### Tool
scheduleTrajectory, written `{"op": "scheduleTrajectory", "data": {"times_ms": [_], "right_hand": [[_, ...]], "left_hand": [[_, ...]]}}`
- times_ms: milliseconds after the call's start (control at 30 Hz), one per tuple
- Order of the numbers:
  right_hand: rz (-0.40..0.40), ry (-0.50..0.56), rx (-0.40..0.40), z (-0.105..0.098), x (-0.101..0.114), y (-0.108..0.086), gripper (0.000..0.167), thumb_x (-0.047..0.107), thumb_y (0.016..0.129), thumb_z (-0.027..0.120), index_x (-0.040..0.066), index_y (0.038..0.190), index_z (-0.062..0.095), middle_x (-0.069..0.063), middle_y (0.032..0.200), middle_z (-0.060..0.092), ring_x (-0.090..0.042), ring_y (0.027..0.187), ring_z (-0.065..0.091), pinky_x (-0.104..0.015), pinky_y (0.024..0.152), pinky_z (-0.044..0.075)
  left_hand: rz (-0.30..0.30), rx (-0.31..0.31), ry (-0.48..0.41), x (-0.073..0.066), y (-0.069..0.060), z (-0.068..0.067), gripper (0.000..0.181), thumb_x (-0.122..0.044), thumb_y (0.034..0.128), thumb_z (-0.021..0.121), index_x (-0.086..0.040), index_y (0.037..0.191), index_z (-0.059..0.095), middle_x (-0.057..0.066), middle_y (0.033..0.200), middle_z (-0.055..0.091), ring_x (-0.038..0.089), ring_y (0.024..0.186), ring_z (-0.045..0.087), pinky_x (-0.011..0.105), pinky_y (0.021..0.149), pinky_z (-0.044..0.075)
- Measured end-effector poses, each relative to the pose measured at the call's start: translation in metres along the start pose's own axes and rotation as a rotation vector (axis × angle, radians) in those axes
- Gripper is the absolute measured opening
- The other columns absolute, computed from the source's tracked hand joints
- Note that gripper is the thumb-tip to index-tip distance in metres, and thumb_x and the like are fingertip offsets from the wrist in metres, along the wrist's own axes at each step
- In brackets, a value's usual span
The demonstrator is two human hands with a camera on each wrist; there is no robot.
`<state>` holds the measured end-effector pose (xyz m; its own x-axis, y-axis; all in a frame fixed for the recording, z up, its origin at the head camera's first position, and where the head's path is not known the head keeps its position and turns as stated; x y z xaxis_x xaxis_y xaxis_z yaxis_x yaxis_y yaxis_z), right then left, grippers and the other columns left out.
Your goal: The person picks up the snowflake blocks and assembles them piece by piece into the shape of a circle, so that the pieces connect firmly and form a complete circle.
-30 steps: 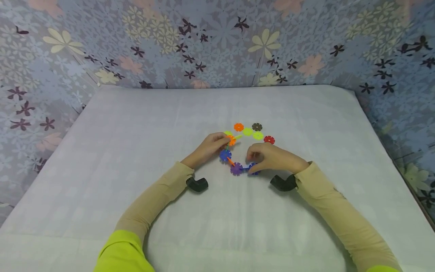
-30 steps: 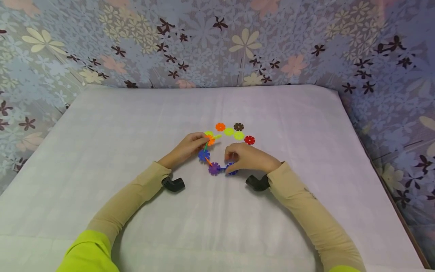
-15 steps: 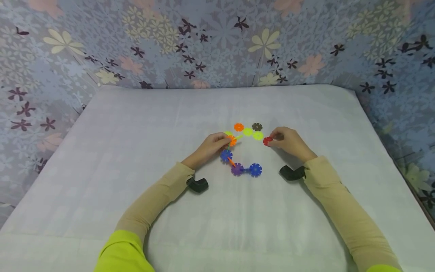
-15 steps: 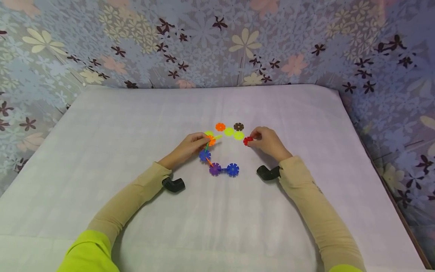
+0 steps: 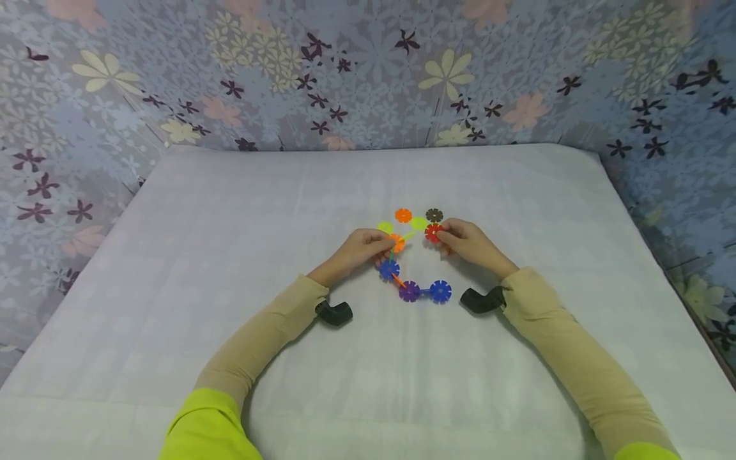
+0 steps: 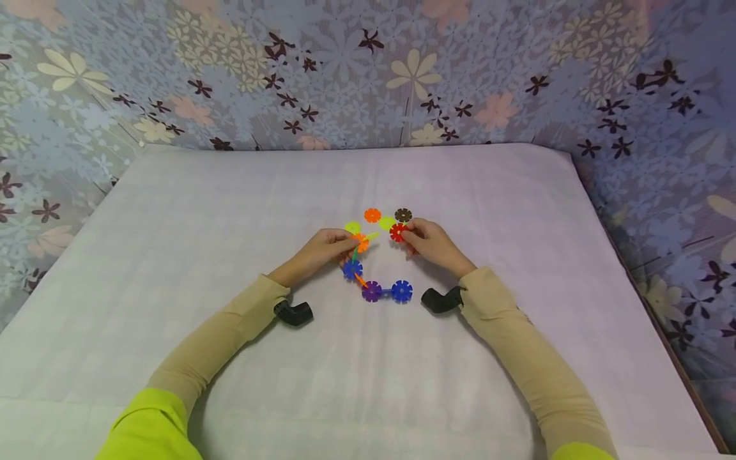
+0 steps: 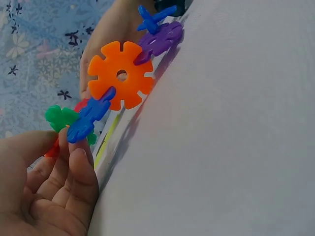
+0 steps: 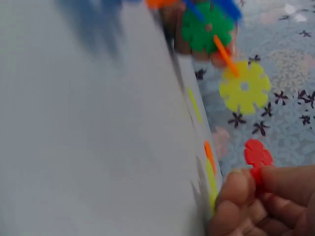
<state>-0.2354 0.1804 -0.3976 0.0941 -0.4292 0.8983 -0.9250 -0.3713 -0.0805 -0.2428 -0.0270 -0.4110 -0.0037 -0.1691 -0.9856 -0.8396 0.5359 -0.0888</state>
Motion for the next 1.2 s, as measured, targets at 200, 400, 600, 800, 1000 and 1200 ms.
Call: {"op": "scheduleTrajectory", "data": {"times_ms": [200, 400, 600, 800, 1000, 1200], "right_hand": [[-0.104, 0.269, 0.018, 0.013, -0.003, 0.003, 0.027, 0.01, 0.094, 0.047, -0.006, 0.115, 0.042, -0.02, 0.083, 0.057, -0.015, 0.063, 0.052, -0.026, 0.056, 0.045], [-0.135, 0.266, -0.038, 0.014, -0.006, 0.003, 0.031, 0.015, 0.093, 0.049, -0.003, 0.118, 0.044, -0.017, 0.084, 0.059, -0.016, 0.064, 0.054, -0.026, 0.06, 0.045], [-0.133, 0.279, -0.04, 0.014, -0.004, 0.003, 0.033, 0.017, 0.091, 0.054, -0.004, 0.117, 0.05, -0.016, 0.08, 0.06, -0.016, 0.062, 0.052, -0.025, 0.059, 0.044], [-0.122, 0.323, -0.03, 0.015, -0.003, 0.005, 0.027, 0.007, 0.088, 0.056, -0.01, 0.109, 0.051, -0.015, 0.079, 0.062, -0.014, 0.06, 0.054, -0.023, 0.056, 0.045], [-0.135, 0.346, 0.01, 0.017, -0.002, 0.007, 0.025, 0.005, 0.088, 0.056, -0.011, 0.107, 0.052, -0.014, 0.08, 0.063, -0.014, 0.061, 0.055, -0.024, 0.057, 0.046], [-0.129, 0.322, -0.028, 0.018, -0.005, 0.007, 0.03, 0.009, 0.088, 0.058, -0.007, 0.112, 0.053, -0.015, 0.079, 0.062, -0.015, 0.059, 0.056, -0.025, 0.056, 0.047]], "left_hand": [[0.014, 0.011, 0.054, 0.002, 0.001, 0.002, 0.023, -0.015, 0.091, 0.054, 0.006, 0.086, 0.061, 0.008, 0.069, 0.057, 0.014, 0.057, 0.051, 0.026, 0.055, 0.045], [0.013, -0.012, 0.08, 0.002, 0.001, 0.002, 0.022, -0.014, 0.0911, 0.053, 0.006, 0.086, 0.061, 0.007, 0.068, 0.057, 0.014, 0.058, 0.05, 0.025, 0.057, 0.044], [0.011, -0.01, 0.083, 0.002, 0.001, 0.002, 0.022, -0.014, 0.0907, 0.054, 0.006, 0.085, 0.061, 0.006, 0.066, 0.056, 0.013, 0.057, 0.049, 0.024, 0.058, 0.042], [0.041, -0.012, 0.068, 0.001, 0.0, 0.003, 0.02, -0.012, 0.0905, 0.054, 0.005, 0.082, 0.06, 0.005, 0.064, 0.054, 0.013, 0.058, 0.047, 0.023, 0.057, 0.041], [0.069, -0.057, 0.109, -0.001, -0.002, 0.003, 0.02, -0.013, 0.0901, 0.055, 0.004, 0.079, 0.059, 0.003, 0.061, 0.051, 0.012, 0.058, 0.042, 0.023, 0.058, 0.036], [0.062, -0.055, 0.091, -0.001, -0.002, 0.002, 0.019, -0.012, 0.0897, 0.055, 0.004, 0.079, 0.059, 0.004, 0.062, 0.052, 0.013, 0.059, 0.044, 0.023, 0.059, 0.038]]}}
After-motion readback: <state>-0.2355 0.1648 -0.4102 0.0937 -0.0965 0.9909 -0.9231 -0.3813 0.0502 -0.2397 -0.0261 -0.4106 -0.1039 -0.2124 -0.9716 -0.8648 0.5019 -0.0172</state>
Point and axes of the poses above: each hand's wrist, its own y-axis towards the middle knuckle, its own z-axis out of the palm, x = y × z, the point moved 4 cm from there along y, towards the middle knuckle
